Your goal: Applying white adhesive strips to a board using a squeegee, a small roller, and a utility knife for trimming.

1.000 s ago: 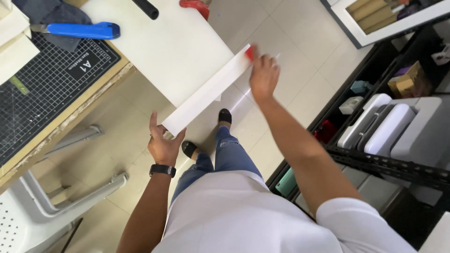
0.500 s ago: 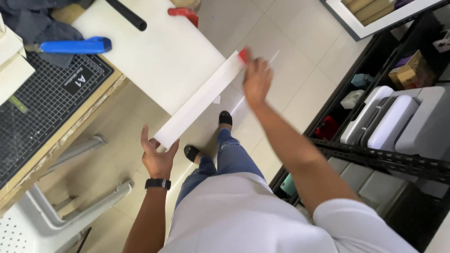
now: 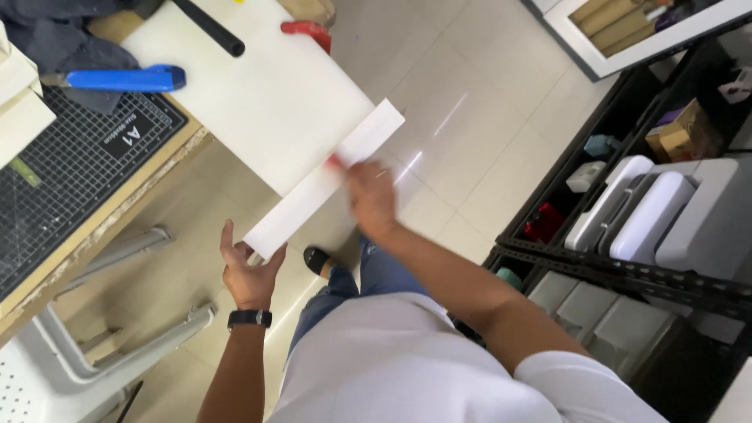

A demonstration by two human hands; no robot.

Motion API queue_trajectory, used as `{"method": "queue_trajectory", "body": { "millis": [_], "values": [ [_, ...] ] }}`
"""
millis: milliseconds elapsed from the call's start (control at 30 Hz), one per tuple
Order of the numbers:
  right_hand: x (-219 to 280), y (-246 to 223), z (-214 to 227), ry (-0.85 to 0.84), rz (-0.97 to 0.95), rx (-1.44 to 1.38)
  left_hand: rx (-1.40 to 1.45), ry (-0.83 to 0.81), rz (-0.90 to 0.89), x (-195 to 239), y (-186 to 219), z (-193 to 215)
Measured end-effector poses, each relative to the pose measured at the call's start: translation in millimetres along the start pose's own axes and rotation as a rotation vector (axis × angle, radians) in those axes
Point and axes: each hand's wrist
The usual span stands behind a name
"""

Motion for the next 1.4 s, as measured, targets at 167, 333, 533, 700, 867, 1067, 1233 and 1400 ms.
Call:
{"method": "queue_trajectory", "body": {
  "millis": [167, 333, 533, 700, 867, 1067, 1233, 1400],
  "values": [
    [-3, 87, -24, -0.077, 0.037, 0.14, -0.017, 0.005, -0.01, -3, 3, 0],
    [-76, 132, 0, 0.084, -0.238, 0.295, -0.078, -0.051, -0.01, -3, 2, 1],
    [-126, 79, -25, -0.059, 0.036, -0.412, -0.121, -0.102, 0.014, -6, 4, 11],
    [-116, 99, 15, 0.413, -0.16, -0.592, -0.266, -0.004, -0.341, -2, 18, 20],
    [50, 126, -126, 0.295, -1.323, -0.721, -0.334, 0.106, -0.662, -6, 43, -25],
    [83, 59, -211, -0.133, -1.91, -1.324, -0.427, 0.012, -0.834, -29, 53, -83],
    [56, 43, -217, -0.056, -1.904, -1.492, -0.448, 0.034, -0.862, -37, 63, -84],
    [52, 35, -191, -0.019, -1.761, -1.447, -0.471, 0.07, -0.835, -37, 67, -83]
  ]
}}
Point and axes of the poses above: each hand's wrist, its own x-axis away from the middle knuckle, its own z-axis out of the back of the hand, y = z × x, and after that the axes turned 2 degrees about z, right-handed
